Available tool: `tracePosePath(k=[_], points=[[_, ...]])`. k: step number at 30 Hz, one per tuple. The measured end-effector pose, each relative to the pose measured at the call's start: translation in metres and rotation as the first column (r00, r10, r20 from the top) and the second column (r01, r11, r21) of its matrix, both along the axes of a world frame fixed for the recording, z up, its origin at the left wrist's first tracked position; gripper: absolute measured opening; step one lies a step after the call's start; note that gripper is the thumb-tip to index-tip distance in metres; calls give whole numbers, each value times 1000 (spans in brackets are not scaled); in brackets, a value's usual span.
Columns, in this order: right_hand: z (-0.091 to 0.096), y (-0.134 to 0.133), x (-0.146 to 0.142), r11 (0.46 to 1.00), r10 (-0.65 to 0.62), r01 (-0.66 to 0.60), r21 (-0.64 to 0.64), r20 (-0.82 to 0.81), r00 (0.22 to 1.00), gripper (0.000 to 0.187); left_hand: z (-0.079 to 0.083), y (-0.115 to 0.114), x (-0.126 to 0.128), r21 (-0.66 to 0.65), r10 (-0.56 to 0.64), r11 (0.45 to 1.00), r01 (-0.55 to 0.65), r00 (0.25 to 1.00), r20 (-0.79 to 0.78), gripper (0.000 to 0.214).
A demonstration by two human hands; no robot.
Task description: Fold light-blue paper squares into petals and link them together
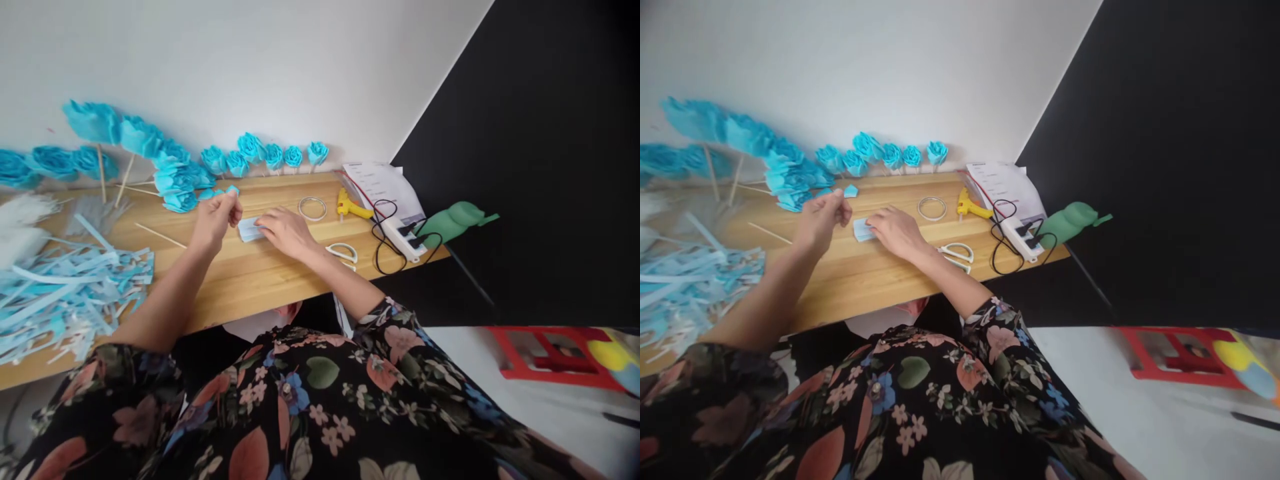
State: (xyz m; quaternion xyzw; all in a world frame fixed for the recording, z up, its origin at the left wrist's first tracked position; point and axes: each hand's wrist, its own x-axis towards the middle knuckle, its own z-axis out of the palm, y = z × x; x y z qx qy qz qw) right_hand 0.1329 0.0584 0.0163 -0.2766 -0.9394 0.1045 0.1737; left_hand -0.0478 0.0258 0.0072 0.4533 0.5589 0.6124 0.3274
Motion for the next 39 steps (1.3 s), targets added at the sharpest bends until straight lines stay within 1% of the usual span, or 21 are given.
tracePosePath(k=[2, 4, 7, 9, 13, 17, 20, 22, 24, 26, 28, 29, 30, 31, 33, 34, 36, 38, 39], points=[[-1, 5, -14, 1000, -9, 8, 23, 50, 999, 23, -3, 6, -5, -9, 7, 1000, -7, 1000, 0, 42], [-3, 8, -21, 999, -2, -2, 37, 89, 996, 22, -11, 9, -12, -20, 55, 998, -55, 998, 15, 42], [-12, 9, -23, 998, 23, -31, 52, 138, 990, 23, -23, 8, -23, -56, 150, 987, -148, 988, 39, 42], [-21, 9, -23, 998, 12, -21, 60, 151, 989, 24, -25, 5, -28, -41, 174, 984, -173, 984, 32, 41], [-40, 12, -23, 997, -57, 53, 52, 75, 996, 28, -22, 1, -26, 3, 162, 987, -162, 987, 24, 40], [-50, 16, -23, 997, -78, 78, 0, -7, 997, 18, -24, 2, -21, -22, 124, 992, -124, 992, 16, 40], [-51, 16, -22, 996, -66, 60, -69, -81, 995, 21, -27, 2, -19, -34, 119, 992, -119, 993, 5, 40], [-49, 16, -21, 986, -116, 87, -142, -208, 971, 24, -26, 1, -18, -26, 115, 993, -115, 993, 20, 40], [-46, 18, -20, 955, -232, 143, -259, -358, 904, 28, -23, -1, -16, 5, 111, 994, -111, 993, 44, 42], [-40, 21, -18, 905, -344, 155, -397, -467, 815, 33, -18, -5, -12, 50, 91, 994, -95, 994, 65, 44], [-31, 23, -15, 865, -395, 116, -488, -522, 756, 37, -13, -9, -8, 69, 34, 997, -40, 995, 92, 48], [-27, 23, -12, 861, -396, 98, -498, -538, 744, 38, -11, -10, -5, 60, -21, 998, 14, 994, 112, 51], [-22, 23, -10, 872, -379, 90, -481, -547, 746, 37, -11, -11, -3, 43, -87, 996, 81, 986, 139, 53], [-17, 22, -8, 894, -346, 90, -439, -549, 761, 35, -10, -12, -1, 22, -159, 987, 158, 972, 175, 56], [-8, 17, -5, 955, -231, 93, -281, -515, 825, 30, -11, -12, 3, -21, -288, 952, 305, 919, 269, 64], [-5, 14, -4, 979, -161, 80, -189, -468, 869, 29, -12, -11, 5, -36, -327, 934, 357, 889, 321, 66], [-1, 9, -4, 999, -22, 8, -43, -334, 942, 27, -14, -11, 7, -54, -344, 916, 398, 847, 405, 61], [1, 5, -4, 997, 80, -78, 21, -238, 968, 26, -16, -10, 8, -60, -315, 923, 381, 835, 451, 49], [2, 3, -3, 994, 107, -103, 33, -227, 968, 26, -17, -9, 7, -64, -293, 931, 360, 838, 461, 44]])
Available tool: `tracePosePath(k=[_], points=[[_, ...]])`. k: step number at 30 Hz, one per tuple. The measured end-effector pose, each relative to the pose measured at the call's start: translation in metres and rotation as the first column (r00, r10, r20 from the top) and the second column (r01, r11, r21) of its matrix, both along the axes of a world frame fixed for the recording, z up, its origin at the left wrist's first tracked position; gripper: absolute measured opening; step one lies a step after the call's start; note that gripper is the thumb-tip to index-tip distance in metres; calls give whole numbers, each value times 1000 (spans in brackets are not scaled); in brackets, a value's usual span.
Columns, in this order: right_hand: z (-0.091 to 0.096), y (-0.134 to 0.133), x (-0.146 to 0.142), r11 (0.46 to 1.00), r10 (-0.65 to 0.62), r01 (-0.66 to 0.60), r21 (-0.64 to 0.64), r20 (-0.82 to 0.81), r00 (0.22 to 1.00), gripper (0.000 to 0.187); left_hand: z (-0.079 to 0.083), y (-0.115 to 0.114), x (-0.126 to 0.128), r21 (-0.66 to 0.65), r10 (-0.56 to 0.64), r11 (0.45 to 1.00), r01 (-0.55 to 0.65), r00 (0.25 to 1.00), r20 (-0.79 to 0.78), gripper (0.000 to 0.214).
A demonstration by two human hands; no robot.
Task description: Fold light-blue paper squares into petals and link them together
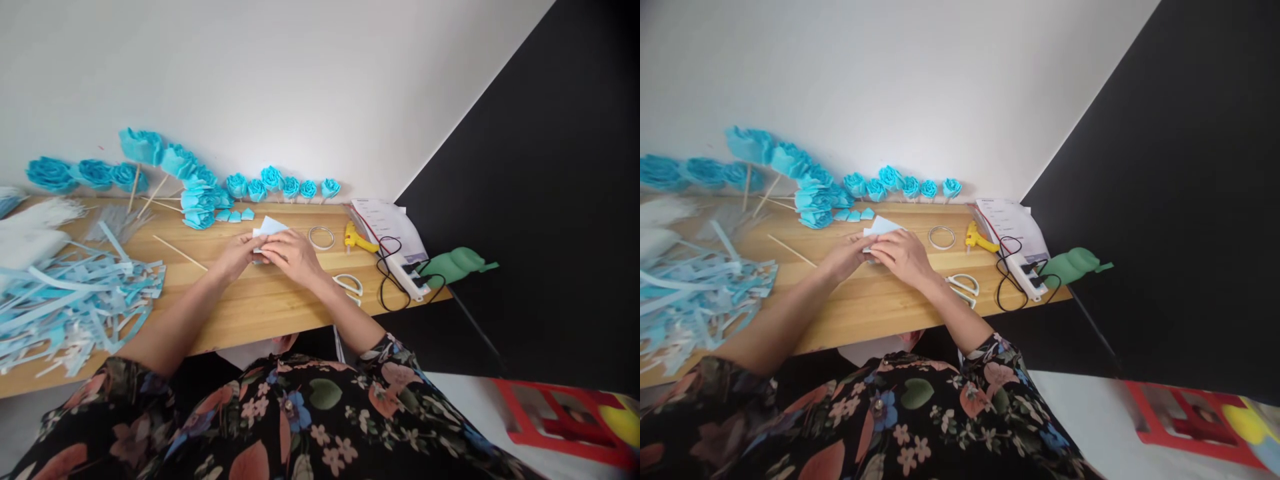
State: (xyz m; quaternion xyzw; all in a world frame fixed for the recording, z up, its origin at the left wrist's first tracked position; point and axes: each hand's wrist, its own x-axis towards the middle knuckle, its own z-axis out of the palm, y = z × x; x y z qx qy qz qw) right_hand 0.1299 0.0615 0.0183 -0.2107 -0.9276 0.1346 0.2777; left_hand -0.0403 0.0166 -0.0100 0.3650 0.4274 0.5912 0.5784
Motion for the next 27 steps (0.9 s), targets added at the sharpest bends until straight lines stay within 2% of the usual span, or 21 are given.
tracePosePath(k=[4, 7, 10, 13, 15, 18, 22, 27], points=[[5, -2, 18, 998, -51, 53, 15, -86, 995, 28, -5, 4, -5, -13, 100, 995, -101, 995, -14, 36], [9, -3, 55, 991, -128, 130, 21, -80, 988, 27, -9, 8, -9, -11, 148, 989, -148, 988, -44, 37], [5, -5, 104, 968, -252, 252, 13, 46, 967, 27, -10, 9, -12, 7, 150, 989, -150, 987, -57, 39], [-3, -13, 150, 928, -364, 373, 15, 260, 895, 31, -11, 8, -12, 32, 158, 987, -157, 987, -41, 39], [-10, -20, 170, 913, -372, 408, -27, 360, 856, 39, -10, 7, -12, 31, 175, 984, -174, 984, -35, 36], [-20, -27, 182, 898, -363, 430, -92, 398, 842, 47, -10, 7, -11, 3, 175, 984, -176, 983, -50, 32], [-29, -30, 176, 879, -422, 472, -71, 349, 837, 44, -10, 8, -13, -18, 190, 981, -192, 977, -98, 32], [-26, -34, 180, 888, -386, 447, -106, 356, 851, 45, -10, 8, -17, -5, 234, 972, -235, 967, -98, 31]])
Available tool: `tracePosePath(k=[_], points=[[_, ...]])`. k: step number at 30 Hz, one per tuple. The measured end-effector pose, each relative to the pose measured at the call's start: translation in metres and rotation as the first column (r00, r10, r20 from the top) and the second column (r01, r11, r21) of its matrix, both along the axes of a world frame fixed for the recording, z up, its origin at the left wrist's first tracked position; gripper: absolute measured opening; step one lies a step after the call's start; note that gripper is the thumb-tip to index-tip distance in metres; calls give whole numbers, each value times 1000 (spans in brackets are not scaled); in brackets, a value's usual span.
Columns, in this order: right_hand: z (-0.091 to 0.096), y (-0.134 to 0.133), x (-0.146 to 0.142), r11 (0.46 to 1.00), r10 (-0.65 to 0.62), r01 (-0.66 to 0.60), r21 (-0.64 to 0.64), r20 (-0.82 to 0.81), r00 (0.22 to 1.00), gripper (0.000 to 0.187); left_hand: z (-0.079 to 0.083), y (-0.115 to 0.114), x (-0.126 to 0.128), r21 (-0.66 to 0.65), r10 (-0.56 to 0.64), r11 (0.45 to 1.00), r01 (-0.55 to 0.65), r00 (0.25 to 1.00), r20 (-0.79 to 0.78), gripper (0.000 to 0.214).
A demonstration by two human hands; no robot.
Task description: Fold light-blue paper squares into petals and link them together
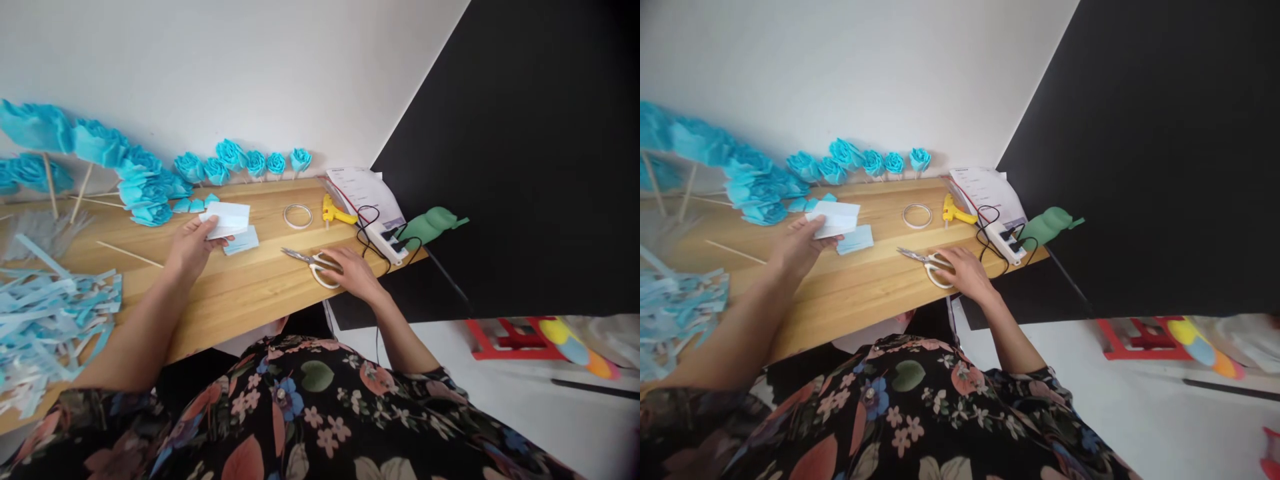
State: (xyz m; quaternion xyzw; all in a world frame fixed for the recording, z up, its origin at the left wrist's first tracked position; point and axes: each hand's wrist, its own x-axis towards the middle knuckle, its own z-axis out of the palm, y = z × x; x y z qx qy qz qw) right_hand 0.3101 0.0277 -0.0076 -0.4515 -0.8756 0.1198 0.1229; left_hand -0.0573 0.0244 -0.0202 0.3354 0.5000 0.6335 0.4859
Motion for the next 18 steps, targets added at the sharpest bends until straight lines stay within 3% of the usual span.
tracePosePath(k=[4, 10, 14, 16, 18], points=[[1, -5, -6, 999, -24, 26, -30, 81, 996, 47, 1, -1, 0, -7, 2, 1000, -2, 1000, 13, 31], [-5, 13, -66, 995, -98, 97, 27, 13, 995, 44, 7, -4, 5, -25, -51, 998, 51, 999, 9, 34], [13, 35, -98, 1000, -23, 23, -6, -333, 943, 37, 10, -7, 8, -12, -126, 992, 126, 992, -22, 41], [18, 45, -115, 982, 14, -105, -155, -496, 868, 46, 9, -8, 9, 3, -170, 985, 170, 985, -39, 45], [14, 53, -136, 920, -17, -223, -322, -602, 798, 53, 8, -8, 11, 14, -214, 977, 215, 975, -55, 48]])
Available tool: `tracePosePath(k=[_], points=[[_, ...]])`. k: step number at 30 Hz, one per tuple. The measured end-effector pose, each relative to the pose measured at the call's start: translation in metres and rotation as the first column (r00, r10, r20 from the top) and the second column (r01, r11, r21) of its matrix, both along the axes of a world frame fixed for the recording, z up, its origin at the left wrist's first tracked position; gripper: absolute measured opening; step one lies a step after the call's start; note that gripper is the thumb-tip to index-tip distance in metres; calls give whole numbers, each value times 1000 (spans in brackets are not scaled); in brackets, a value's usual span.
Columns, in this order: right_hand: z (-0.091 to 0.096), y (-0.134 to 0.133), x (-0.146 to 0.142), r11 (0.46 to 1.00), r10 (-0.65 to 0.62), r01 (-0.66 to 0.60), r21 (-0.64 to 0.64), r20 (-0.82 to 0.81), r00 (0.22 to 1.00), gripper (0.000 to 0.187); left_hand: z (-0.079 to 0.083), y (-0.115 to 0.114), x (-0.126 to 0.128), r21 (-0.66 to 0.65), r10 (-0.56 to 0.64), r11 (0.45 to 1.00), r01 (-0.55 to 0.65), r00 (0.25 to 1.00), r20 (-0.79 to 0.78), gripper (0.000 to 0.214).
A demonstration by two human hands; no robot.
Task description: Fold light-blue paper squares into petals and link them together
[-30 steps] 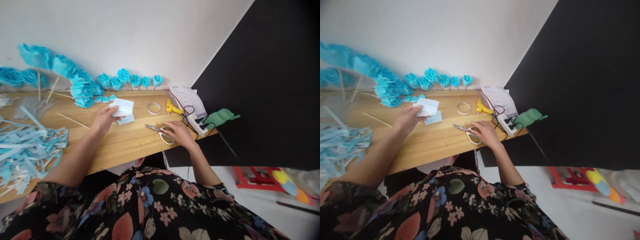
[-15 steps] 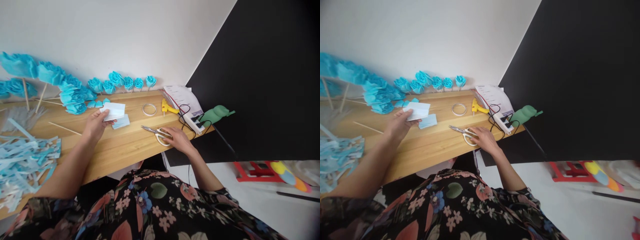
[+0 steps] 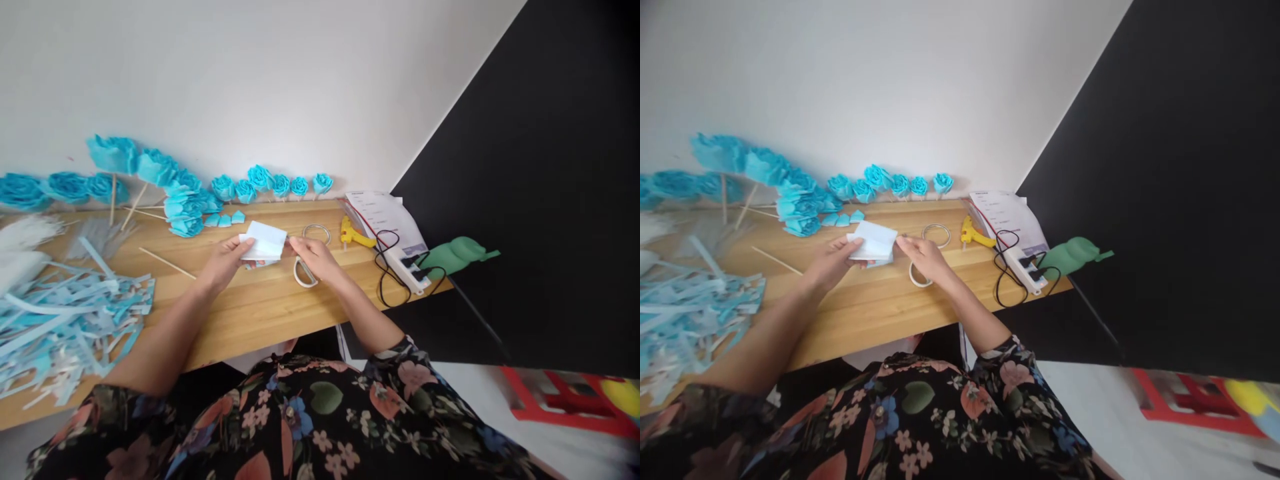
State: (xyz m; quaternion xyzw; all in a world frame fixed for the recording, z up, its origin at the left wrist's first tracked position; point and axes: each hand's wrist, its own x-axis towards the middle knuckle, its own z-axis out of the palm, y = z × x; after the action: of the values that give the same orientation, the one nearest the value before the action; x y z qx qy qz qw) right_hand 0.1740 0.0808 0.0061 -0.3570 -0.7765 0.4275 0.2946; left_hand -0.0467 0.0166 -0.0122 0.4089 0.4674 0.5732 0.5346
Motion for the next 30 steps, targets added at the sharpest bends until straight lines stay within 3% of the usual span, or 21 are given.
tracePosePath(k=[2, 3, 5, 8, 12, 17, 23, 26, 30], points=[[-9, 7, -22, 984, 0, -22, -174, -126, 992, 57, -2, 0, 1, 14, -47, 999, 47, 999, -8, 51], [-14, 11, -31, 978, -60, 23, -209, -173, 983, 56, -2, 1, 0, 25, -66, 998, 66, 998, -6, 52], [-18, 20, -45, 972, -187, 144, -187, -240, 953, 55, -3, 2, 0, 44, -70, 997, 70, 998, 9, 55], [-13, 37, -50, 956, -289, 256, -140, -324, 901, 53, -4, 3, -2, 32, 14, 999, -16, 999, 39, 57], [-5, 52, -45, 961, -276, 254, -106, -387, 880, 53, -7, 5, -2, -10, 82, 997, -82, 996, 40, 59], [-23, 46, -47, 946, -255, 133, -296, -424, 869, 47, -10, 6, -1, 92, 216, 972, -216, 976, 12, 58], [-34, 35, -51, 969, -124, 16, -245, -434, 893, 46, -10, 4, -3, 48, 89, 995, -85, 991, -103, 54], [-34, 35, -49, 982, -134, 63, -180, -413, 901, 41, -14, 4, -4, 30, 94, 995, -91, 988, -124, 53], [-35, 43, -47, 958, -282, 219, -183, -487, 826, 41, -20, 7, -8, -17, 106, 994, -110, 980, -170, 52]])
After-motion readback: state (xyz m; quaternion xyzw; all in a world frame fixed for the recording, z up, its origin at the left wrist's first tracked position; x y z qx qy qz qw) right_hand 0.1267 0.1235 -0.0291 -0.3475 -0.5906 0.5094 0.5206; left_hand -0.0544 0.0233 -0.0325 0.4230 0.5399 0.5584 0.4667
